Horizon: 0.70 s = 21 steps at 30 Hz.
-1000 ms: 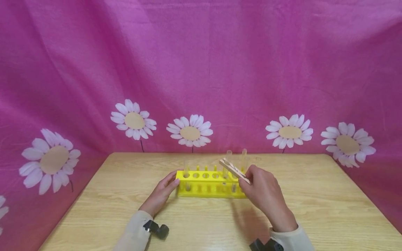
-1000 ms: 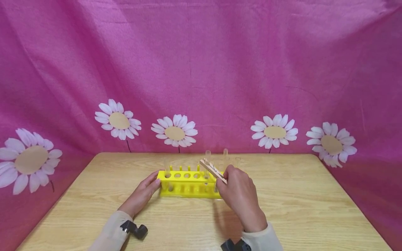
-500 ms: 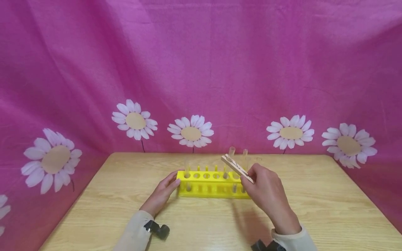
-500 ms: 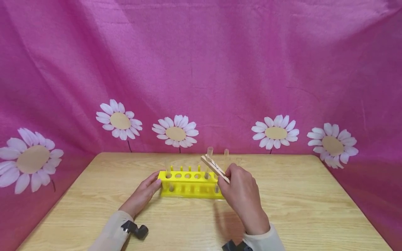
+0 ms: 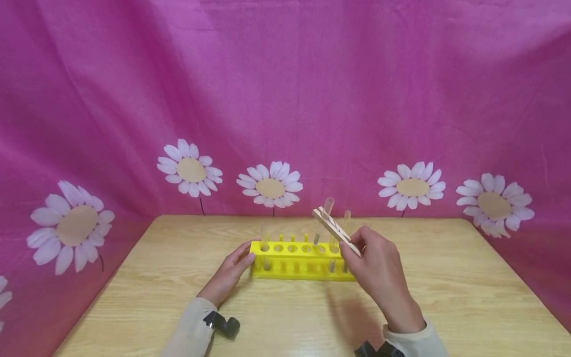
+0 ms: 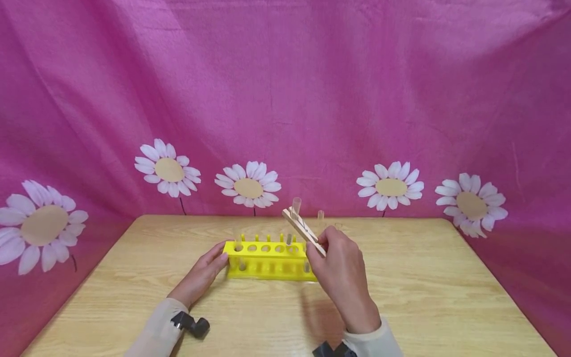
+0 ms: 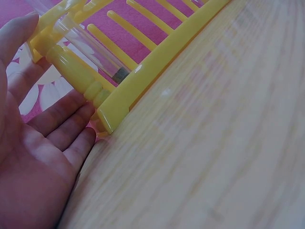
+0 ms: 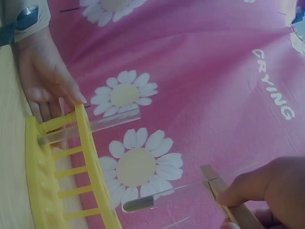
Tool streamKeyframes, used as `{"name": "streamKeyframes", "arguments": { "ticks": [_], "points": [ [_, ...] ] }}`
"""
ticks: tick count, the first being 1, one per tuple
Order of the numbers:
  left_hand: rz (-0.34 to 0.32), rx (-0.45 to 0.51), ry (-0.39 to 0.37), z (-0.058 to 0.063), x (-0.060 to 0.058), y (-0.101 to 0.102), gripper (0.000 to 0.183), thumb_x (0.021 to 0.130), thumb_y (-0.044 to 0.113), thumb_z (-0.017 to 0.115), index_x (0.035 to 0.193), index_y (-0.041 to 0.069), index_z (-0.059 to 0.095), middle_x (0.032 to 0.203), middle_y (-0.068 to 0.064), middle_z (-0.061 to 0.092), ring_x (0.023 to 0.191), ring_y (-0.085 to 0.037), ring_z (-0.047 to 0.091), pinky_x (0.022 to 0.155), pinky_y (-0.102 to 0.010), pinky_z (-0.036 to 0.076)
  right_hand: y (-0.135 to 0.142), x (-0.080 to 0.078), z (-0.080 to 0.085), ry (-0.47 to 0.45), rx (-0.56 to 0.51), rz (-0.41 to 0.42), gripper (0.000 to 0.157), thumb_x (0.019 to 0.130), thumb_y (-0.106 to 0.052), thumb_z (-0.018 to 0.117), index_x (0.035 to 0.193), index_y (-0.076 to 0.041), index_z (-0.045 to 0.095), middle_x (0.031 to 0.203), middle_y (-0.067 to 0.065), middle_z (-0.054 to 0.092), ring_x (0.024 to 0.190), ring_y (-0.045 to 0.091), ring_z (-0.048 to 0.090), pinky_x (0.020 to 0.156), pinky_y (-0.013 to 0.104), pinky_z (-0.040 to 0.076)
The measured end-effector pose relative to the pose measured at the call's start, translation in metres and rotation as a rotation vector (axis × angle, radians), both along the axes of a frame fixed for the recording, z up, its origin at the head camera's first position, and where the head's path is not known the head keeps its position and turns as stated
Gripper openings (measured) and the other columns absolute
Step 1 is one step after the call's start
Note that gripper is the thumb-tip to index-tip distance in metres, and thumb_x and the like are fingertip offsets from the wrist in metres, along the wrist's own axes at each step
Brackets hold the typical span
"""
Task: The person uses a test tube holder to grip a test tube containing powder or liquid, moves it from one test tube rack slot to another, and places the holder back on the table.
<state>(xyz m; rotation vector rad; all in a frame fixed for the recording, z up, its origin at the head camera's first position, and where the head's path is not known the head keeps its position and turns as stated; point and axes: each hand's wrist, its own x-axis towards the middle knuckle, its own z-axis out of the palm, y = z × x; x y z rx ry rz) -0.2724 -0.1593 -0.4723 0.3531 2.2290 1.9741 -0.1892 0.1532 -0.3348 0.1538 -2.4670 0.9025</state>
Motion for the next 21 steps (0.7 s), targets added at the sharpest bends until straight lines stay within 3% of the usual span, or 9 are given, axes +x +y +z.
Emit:
{"name": "streamKeyframes", "arguments": {
  "ticks": [8, 21],
  "points": [
    [-0.002, -0.018, -0.016, -0.002, 0.005, -0.001, 0.058, 0.096, 0.045, 0.055, 0.146, 0.019, 0.042, 0.146, 0.0, 0.044, 0.139, -0.023, 0.033, 0.114, -0.056, 0.014, -0.004, 0.004, -0.003, -0.065, -0.027, 0.019, 0.014, 0.083, -0.014, 0.071, 0.079, -0.007, 0.059, 0.064, 0.002, 0.057, 0.051, 0.014, 0.046, 0.043, 0.026, 0.038],
    [-0.001, -0.012, -0.014, 0.002, 0.001, 0.0, 0.06, 0.095, 0.047, 0.056, 0.147, 0.019, 0.041, 0.147, -0.002, 0.044, 0.138, -0.022, 0.033, 0.115, -0.053, 0.017, -0.011, 0.002, -0.003, -0.055, -0.004, 0.053, 0.014, 0.083, -0.013, 0.071, 0.079, -0.008, 0.059, 0.066, 0.003, 0.053, 0.054, 0.016, 0.043, 0.045, 0.027, 0.035]
  ]
}}
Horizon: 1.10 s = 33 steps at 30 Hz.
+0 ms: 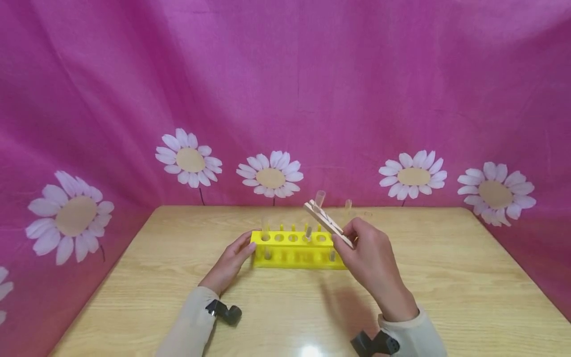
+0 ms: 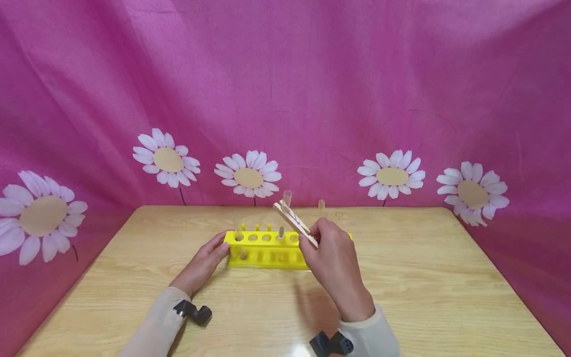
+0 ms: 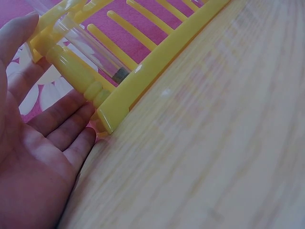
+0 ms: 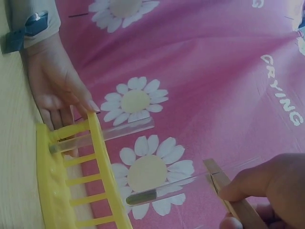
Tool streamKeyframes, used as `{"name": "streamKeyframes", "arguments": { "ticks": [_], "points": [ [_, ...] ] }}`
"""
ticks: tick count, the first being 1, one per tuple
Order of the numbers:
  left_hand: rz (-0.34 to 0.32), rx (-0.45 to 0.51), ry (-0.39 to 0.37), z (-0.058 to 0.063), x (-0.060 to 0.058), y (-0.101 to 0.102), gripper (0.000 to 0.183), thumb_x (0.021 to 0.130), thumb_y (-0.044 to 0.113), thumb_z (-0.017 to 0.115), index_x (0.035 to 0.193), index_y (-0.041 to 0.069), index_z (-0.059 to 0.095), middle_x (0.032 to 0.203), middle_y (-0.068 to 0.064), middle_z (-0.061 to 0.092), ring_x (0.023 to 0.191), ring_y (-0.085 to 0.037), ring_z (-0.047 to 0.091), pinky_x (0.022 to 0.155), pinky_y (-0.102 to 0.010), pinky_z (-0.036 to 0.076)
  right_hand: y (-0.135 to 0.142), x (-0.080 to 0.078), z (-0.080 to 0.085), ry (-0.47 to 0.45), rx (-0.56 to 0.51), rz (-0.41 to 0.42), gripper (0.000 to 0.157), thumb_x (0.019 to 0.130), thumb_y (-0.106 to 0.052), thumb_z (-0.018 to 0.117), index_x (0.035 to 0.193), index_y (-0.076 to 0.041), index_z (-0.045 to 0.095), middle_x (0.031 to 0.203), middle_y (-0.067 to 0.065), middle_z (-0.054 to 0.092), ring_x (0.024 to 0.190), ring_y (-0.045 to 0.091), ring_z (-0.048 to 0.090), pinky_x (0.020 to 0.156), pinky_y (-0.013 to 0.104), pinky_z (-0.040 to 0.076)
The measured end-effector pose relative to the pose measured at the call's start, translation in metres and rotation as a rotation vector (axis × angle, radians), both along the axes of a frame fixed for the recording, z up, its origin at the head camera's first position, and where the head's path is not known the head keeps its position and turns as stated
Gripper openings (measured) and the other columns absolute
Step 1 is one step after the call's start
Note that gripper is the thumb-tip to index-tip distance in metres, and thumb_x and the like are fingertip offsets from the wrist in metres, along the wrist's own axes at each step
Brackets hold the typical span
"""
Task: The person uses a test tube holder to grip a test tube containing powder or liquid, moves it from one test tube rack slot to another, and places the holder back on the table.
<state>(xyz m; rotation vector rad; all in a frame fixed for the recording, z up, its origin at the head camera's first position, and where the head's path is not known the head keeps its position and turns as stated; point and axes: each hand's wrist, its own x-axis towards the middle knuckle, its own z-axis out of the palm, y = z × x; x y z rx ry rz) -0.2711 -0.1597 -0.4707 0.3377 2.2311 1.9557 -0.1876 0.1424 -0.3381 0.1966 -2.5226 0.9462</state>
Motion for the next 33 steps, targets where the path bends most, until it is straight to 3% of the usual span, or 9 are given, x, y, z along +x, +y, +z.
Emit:
{"name": "streamKeyframes", "arguments": {
  "ticks": [9, 28, 33],
  "points": [
    [-0.007, 0.011, 0.016, -0.002, 0.001, -0.001, 0.056, 0.096, 0.044, 0.056, 0.146, 0.021, 0.043, 0.146, 0.0, 0.045, 0.138, -0.022, 0.035, 0.114, -0.055, 0.017, -0.003, -0.003, -0.007, 0.041, 0.015, 0.018, 0.014, 0.081, -0.012, 0.074, 0.078, -0.008, 0.06, 0.065, 0.001, 0.053, 0.054, 0.015, 0.043, 0.048, 0.027, 0.037],
    [0.032, -0.057, 0.0, 0.002, 0.0, 0.001, 0.058, 0.094, 0.051, 0.056, 0.145, 0.026, 0.044, 0.152, 0.0, 0.037, 0.142, -0.027, 0.026, 0.112, -0.059, 0.017, -0.008, -0.011, -0.018, -0.121, 0.027, 0.026, 0.014, 0.082, -0.015, 0.072, 0.083, -0.005, 0.061, 0.065, 0.002, 0.051, 0.054, 0.016, 0.041, 0.046, 0.027, 0.035],
    [0.008, -0.015, 0.013, 0.0, -0.002, 0.0, 0.057, 0.095, 0.046, 0.056, 0.146, 0.021, 0.043, 0.149, 0.0, 0.041, 0.141, -0.026, 0.029, 0.112, -0.061, 0.015, -0.008, -0.013, -0.021, -0.147, 0.038, 0.022, 0.014, 0.083, -0.015, 0.071, 0.082, -0.006, 0.061, 0.064, 0.002, 0.05, 0.053, 0.016, 0.041, 0.046, 0.027, 0.035]
  ]
}}
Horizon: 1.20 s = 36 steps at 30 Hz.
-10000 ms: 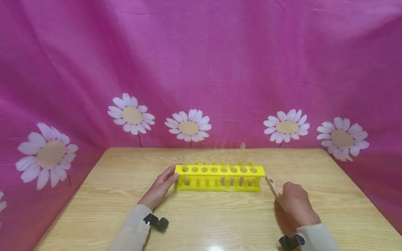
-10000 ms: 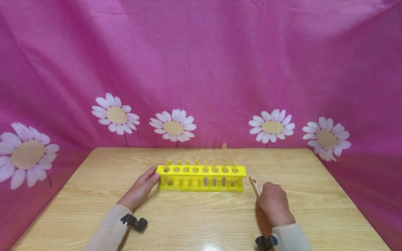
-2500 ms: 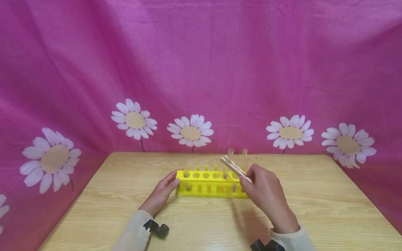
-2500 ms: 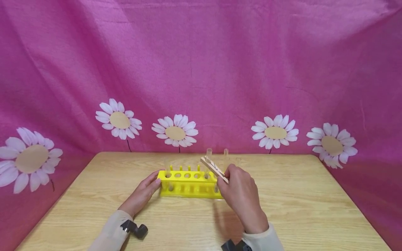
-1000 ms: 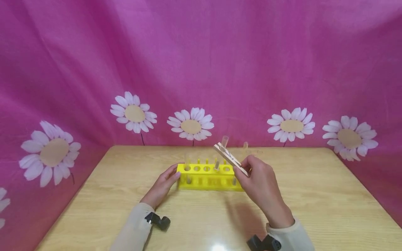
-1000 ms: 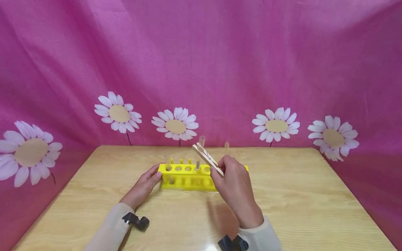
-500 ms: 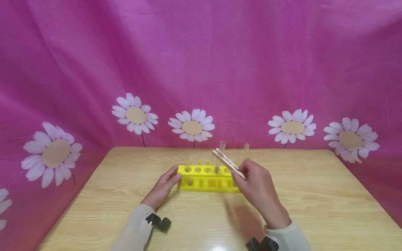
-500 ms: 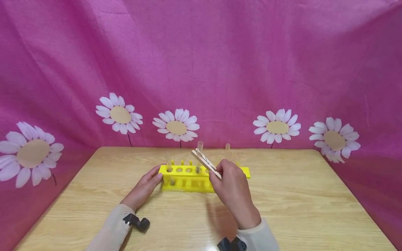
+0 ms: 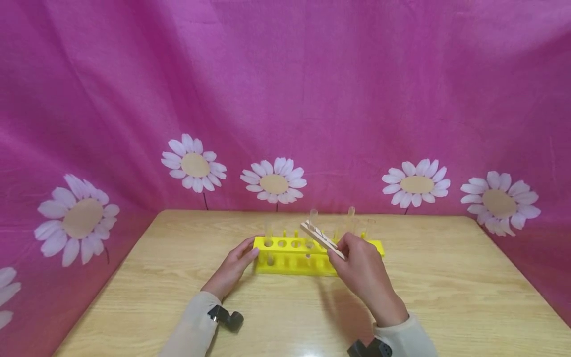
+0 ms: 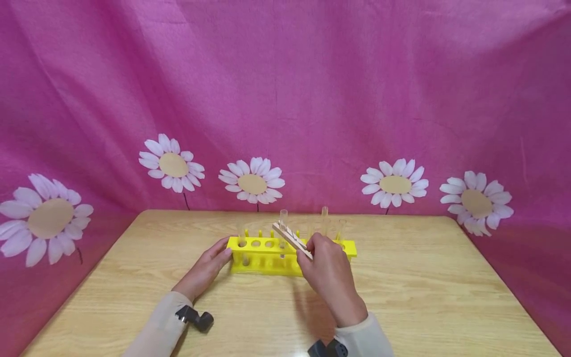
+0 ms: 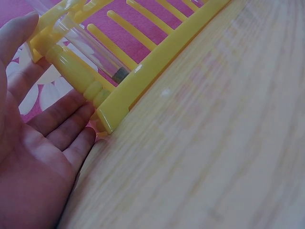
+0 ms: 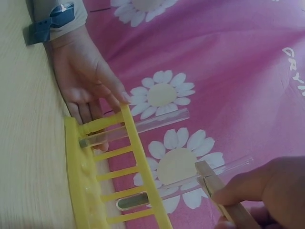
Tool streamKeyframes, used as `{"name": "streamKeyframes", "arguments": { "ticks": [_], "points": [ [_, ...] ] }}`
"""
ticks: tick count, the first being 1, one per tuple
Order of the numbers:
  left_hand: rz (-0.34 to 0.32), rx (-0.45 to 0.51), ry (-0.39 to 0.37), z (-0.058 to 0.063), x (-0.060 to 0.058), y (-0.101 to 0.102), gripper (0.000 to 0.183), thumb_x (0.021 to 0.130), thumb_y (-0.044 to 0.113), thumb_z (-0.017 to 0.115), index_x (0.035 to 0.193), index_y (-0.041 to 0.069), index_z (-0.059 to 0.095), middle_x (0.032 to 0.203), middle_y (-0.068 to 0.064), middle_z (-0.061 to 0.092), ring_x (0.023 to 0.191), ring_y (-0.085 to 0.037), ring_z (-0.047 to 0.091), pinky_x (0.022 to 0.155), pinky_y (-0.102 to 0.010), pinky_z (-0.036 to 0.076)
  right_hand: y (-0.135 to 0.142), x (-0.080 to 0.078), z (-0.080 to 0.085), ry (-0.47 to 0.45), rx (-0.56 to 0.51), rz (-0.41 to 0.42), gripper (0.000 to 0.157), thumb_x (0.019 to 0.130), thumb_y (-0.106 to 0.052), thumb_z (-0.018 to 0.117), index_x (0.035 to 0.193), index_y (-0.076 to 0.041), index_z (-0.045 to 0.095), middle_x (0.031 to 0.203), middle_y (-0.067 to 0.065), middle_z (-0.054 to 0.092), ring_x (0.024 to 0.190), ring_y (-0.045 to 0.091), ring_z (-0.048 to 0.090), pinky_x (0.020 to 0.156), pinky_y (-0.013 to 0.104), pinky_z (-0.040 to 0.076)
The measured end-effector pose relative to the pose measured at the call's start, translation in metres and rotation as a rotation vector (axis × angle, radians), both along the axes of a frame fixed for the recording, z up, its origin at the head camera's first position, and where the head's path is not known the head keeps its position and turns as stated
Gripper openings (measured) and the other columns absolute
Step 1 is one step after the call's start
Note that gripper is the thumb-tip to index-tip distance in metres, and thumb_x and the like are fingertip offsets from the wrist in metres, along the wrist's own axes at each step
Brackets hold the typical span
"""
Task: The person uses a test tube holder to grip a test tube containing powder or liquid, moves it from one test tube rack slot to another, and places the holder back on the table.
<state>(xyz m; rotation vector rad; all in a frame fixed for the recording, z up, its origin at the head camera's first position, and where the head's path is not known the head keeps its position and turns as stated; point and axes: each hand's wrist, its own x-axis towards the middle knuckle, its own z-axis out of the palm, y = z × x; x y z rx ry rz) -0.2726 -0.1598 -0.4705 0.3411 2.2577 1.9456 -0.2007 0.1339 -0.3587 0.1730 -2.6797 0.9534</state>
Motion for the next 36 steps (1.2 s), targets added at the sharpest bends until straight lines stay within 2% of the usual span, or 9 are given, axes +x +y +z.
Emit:
{"name": "streamKeyframes", "arguments": {
  "ticks": [10, 23, 31, 36],
  "points": [
    [0.004, -0.016, -0.027, 0.0012, -0.0006, -0.0001, 0.059, 0.094, 0.05, 0.056, 0.146, 0.024, 0.043, 0.151, 0.001, 0.038, 0.142, -0.026, 0.026, 0.113, -0.06, 0.015, 0.0001, -0.0025, -0.0023, -0.021, 0.038, -0.007, 0.012, 0.081, -0.014, 0.069, 0.079, -0.006, 0.061, 0.063, 0.002, 0.052, 0.055, 0.017, 0.044, 0.047, 0.028, 0.038],
    [0.003, -0.005, -0.021, 0.0007, -0.0011, -0.0002, 0.056, 0.094, 0.048, 0.057, 0.144, 0.026, 0.045, 0.149, 0.003, 0.041, 0.141, -0.023, 0.029, 0.113, -0.06, 0.014, 0.0008, -0.0021, -0.0028, -0.014, 0.091, 0.004, 0.012, 0.081, -0.014, 0.068, 0.077, -0.007, 0.059, 0.061, 0.001, 0.049, 0.055, 0.017, 0.043, 0.048, 0.028, 0.035],
    [-0.018, 0.035, -0.007, -0.0009, -0.0009, -0.0008, 0.055, 0.097, 0.042, 0.055, 0.146, 0.02, 0.043, 0.148, -0.001, 0.043, 0.139, -0.024, 0.031, 0.113, -0.06, 0.013, 0.0007, -0.0036, -0.0075, -0.018, 0.116, 0.004, 0.014, 0.081, -0.016, 0.069, 0.077, -0.007, 0.059, 0.061, 0.001, 0.049, 0.055, 0.017, 0.043, 0.048, 0.028, 0.035],
    [-0.022, 0.045, 0.005, -0.0014, -0.0006, -0.0004, 0.053, 0.097, 0.041, 0.056, 0.145, 0.021, 0.044, 0.146, -0.001, 0.045, 0.138, -0.023, 0.034, 0.113, -0.06, 0.014, 0.0007, -0.0048, -0.0095, -0.012, 0.118, 0.003, 0.014, 0.08, -0.016, 0.069, 0.076, -0.007, 0.059, 0.06, 0.001, 0.05, 0.055, 0.017, 0.044, 0.048, 0.029, 0.036]
  ]
}}
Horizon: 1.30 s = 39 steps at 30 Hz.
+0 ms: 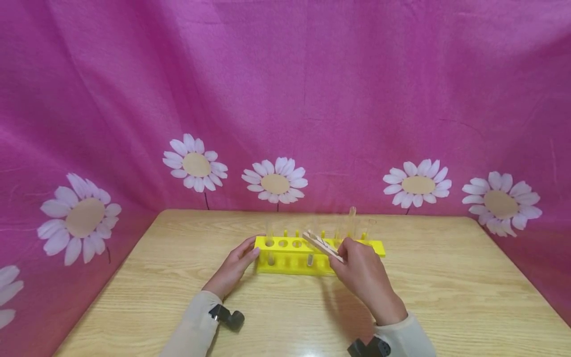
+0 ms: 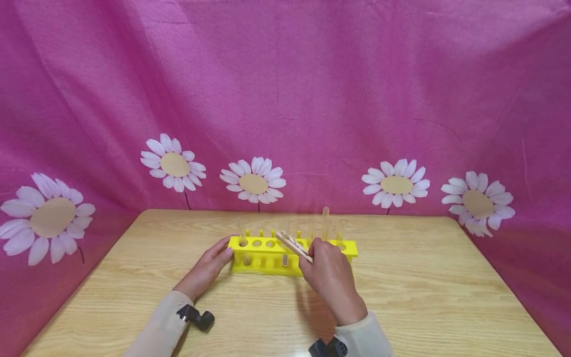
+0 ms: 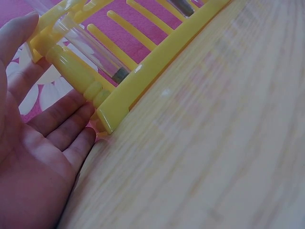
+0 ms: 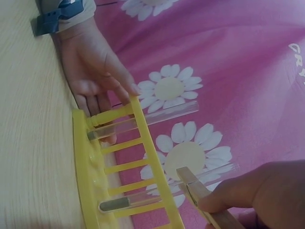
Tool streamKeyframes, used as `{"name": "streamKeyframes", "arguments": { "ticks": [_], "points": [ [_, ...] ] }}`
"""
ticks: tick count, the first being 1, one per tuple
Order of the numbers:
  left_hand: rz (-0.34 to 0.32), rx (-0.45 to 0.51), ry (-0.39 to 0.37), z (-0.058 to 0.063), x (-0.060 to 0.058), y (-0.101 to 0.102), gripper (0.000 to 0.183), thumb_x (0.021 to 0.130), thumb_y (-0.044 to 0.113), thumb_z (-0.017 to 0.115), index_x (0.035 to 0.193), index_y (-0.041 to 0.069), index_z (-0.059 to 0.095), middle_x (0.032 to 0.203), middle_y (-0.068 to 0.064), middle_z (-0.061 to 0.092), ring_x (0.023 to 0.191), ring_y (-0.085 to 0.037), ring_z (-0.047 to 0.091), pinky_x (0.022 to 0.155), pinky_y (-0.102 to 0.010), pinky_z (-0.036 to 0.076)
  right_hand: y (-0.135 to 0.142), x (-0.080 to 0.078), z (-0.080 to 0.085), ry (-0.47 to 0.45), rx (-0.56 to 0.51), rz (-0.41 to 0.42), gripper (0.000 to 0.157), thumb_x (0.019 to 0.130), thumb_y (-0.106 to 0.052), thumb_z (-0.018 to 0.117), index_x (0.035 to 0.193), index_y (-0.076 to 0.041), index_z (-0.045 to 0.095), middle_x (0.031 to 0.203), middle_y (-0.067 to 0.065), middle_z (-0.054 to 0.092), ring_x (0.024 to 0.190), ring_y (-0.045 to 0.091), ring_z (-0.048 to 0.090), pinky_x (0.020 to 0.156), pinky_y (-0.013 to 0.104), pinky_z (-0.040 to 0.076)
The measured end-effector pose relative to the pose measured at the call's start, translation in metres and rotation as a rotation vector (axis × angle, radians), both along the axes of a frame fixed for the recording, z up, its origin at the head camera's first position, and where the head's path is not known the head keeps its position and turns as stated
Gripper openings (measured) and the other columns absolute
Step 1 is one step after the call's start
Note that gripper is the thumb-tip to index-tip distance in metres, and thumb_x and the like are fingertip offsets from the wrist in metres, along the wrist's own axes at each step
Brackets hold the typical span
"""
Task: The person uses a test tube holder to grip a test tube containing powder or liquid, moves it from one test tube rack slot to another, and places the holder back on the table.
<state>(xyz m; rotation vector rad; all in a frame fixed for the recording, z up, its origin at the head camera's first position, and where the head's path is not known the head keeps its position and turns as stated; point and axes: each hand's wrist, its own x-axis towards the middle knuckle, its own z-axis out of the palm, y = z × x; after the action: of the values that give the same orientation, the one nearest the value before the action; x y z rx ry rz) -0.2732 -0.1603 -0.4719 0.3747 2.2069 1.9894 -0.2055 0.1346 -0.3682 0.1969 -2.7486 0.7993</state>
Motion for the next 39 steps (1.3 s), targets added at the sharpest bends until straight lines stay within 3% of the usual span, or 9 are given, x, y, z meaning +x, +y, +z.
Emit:
{"name": "streamKeyframes", "arguments": {
  "ticks": [6, 14, 39],
  "points": [
    [-0.019, 0.027, 0.016, -0.0004, -0.0003, 0.0001, 0.054, 0.099, 0.036, 0.054, 0.147, 0.014, 0.041, 0.145, -0.005, 0.047, 0.137, -0.025, 0.036, 0.113, -0.058, 0.014, -0.0003, -0.0005, -0.0011, 0.004, 0.004, 0.003, 0.014, 0.08, -0.017, 0.07, 0.076, -0.007, 0.06, 0.06, 0.0, 0.05, 0.054, 0.016, 0.044, 0.047, 0.028, 0.036],
    [0.027, -0.052, -0.042, -0.0017, 0.0026, -0.0007, 0.063, 0.091, 0.052, 0.058, 0.146, 0.023, 0.044, 0.148, 0.0, 0.043, 0.14, -0.024, 0.032, 0.113, -0.058, 0.017, -0.0012, 0.002, -0.003, -0.001, -0.003, 0.008, 0.014, 0.08, -0.015, 0.071, 0.075, -0.007, 0.061, 0.059, -0.001, 0.05, 0.053, 0.015, 0.043, 0.046, 0.027, 0.036],
    [0.039, -0.073, -0.033, 0.0008, 0.0031, 0.0002, 0.062, 0.092, 0.053, 0.057, 0.146, 0.025, 0.043, 0.149, 0.0, 0.042, 0.141, -0.026, 0.03, 0.111, -0.063, 0.015, -0.0007, 0.0004, -0.0048, 0.018, -0.007, 0.004, 0.017, 0.082, -0.016, 0.074, 0.075, -0.01, 0.059, 0.057, -0.002, 0.047, 0.054, 0.016, 0.041, 0.048, 0.028, 0.033]
  ]
}}
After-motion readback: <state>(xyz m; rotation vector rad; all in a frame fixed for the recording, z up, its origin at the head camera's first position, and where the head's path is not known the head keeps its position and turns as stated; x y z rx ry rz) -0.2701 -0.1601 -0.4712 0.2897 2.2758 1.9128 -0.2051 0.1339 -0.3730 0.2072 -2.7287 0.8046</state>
